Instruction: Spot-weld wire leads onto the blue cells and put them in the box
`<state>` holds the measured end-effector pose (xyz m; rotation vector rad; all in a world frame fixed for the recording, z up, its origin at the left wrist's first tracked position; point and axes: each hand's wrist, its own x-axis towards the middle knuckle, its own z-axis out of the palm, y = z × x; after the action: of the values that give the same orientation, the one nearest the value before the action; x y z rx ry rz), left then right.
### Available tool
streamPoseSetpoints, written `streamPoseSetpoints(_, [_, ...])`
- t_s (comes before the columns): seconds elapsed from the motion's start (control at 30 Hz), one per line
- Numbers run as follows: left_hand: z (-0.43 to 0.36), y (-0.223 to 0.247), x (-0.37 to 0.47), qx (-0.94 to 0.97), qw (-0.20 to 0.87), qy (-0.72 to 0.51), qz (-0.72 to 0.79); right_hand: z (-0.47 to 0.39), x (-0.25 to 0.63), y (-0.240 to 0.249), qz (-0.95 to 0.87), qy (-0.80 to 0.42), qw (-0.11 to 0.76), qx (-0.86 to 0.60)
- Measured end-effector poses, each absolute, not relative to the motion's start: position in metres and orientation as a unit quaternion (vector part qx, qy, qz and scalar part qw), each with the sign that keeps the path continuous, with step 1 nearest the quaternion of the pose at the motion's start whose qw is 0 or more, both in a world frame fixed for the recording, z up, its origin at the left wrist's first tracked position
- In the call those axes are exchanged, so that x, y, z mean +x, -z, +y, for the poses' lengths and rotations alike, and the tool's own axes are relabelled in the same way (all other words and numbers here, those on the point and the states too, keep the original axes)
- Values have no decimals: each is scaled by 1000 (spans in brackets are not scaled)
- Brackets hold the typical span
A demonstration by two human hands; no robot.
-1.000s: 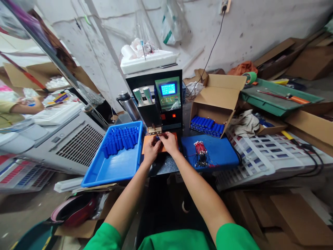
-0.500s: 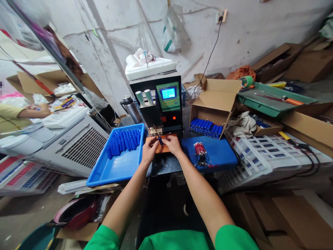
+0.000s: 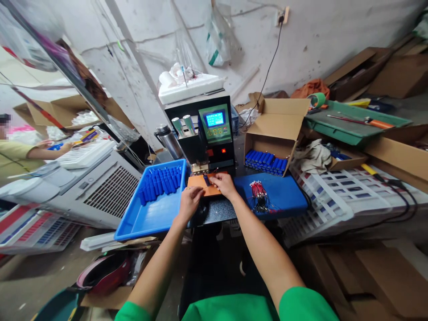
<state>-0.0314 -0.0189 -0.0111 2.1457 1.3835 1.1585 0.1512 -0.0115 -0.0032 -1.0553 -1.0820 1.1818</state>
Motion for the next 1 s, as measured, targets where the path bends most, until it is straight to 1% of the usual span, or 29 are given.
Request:
streamPoseSetpoints(0.23, [-16, 7, -21, 724, 315, -399, 466, -14, 149, 8, -567, -462, 533, -425])
streamPoseSetpoints(0.37, [-12, 4, -17, 714, 335, -391, 474, -15, 147, 8, -576, -480, 516, -413])
streamPoseSetpoints(0.53, [-14, 4, -18, 710, 350, -377, 481, -14, 147, 10, -572, -476, 522, -418])
streamPoseSetpoints(0.63, [-18, 4, -20, 708, 330, -398, 480, -13, 150, 10, -556, -463, 543, -426])
streamPoseSetpoints(0.77, [-20, 6, -20, 741, 243, -443, 443, -15, 154, 7, -503, -486, 570, -431])
streamPoseSetpoints(0.83, [-17, 8, -17, 772, 221, -425, 417, -16, 156, 5, -469, -513, 577, -428])
streamPoseSetpoints(1.0, [-11, 15, -9, 817, 210, -356, 402, -16, 156, 4, -409, -542, 606, -414])
